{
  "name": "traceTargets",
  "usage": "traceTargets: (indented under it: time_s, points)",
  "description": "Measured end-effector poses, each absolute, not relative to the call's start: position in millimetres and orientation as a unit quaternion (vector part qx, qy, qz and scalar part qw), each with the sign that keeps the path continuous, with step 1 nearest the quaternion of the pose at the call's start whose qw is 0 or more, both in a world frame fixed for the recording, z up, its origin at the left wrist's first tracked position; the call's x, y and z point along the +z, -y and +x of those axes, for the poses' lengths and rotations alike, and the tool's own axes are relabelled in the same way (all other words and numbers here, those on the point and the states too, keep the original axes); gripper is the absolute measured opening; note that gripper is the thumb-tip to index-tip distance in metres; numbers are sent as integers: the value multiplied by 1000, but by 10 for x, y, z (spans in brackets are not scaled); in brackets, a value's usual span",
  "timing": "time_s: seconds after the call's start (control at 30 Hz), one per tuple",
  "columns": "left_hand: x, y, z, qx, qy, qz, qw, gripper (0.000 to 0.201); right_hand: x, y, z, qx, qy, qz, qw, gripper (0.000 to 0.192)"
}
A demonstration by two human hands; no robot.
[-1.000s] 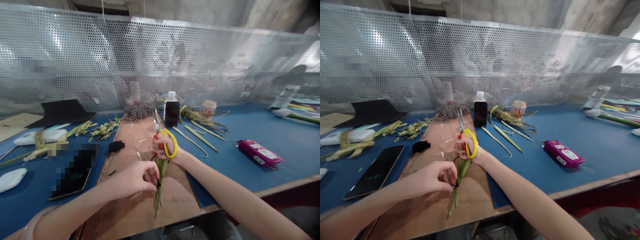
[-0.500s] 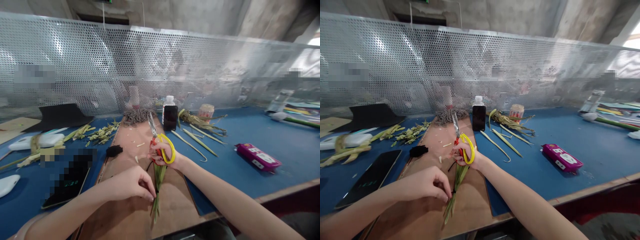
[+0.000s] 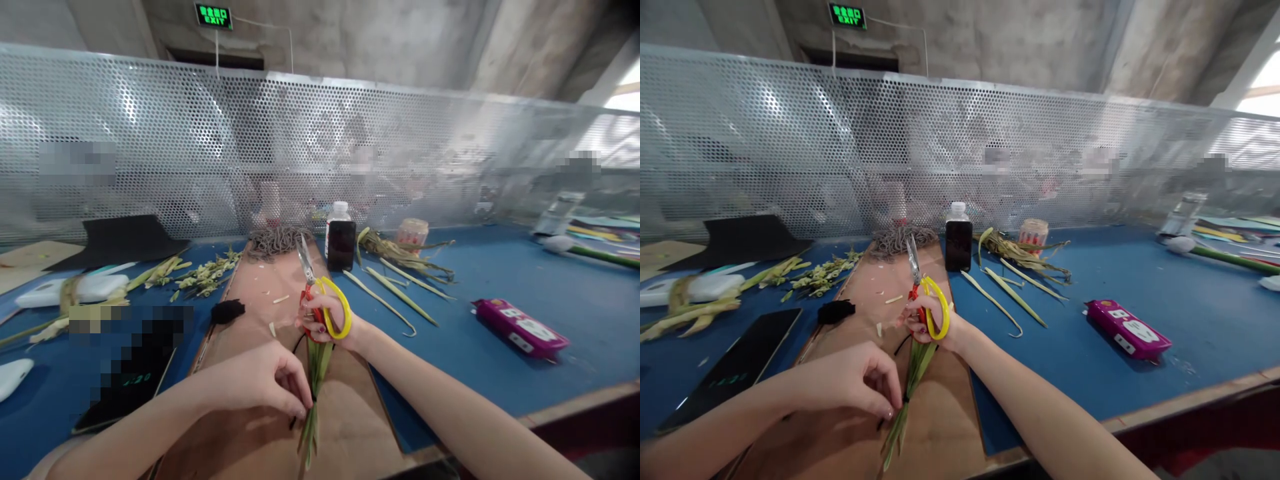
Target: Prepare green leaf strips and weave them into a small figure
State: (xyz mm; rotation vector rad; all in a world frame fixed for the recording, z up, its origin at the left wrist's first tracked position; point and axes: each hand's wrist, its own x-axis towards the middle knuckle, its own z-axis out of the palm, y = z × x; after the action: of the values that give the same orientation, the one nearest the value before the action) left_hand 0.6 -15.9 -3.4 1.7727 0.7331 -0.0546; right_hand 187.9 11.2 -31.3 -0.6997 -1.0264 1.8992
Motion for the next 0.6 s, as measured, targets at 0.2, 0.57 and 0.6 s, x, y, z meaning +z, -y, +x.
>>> traceTargets:
  time_s: [0.2,0.57,0.6]
  points:
    - [-79,158,29,10,-322,745,584,28,-336,-135,1884,760,416,-281,412,13]
    - [-83,192,42,31,-339,714,612,28,-340,-137,1874,759,421,-284,407,13]
    - [-90,192,41,27,-339,707,621,28,-342,-138,1872,756,424,-288,407,13]
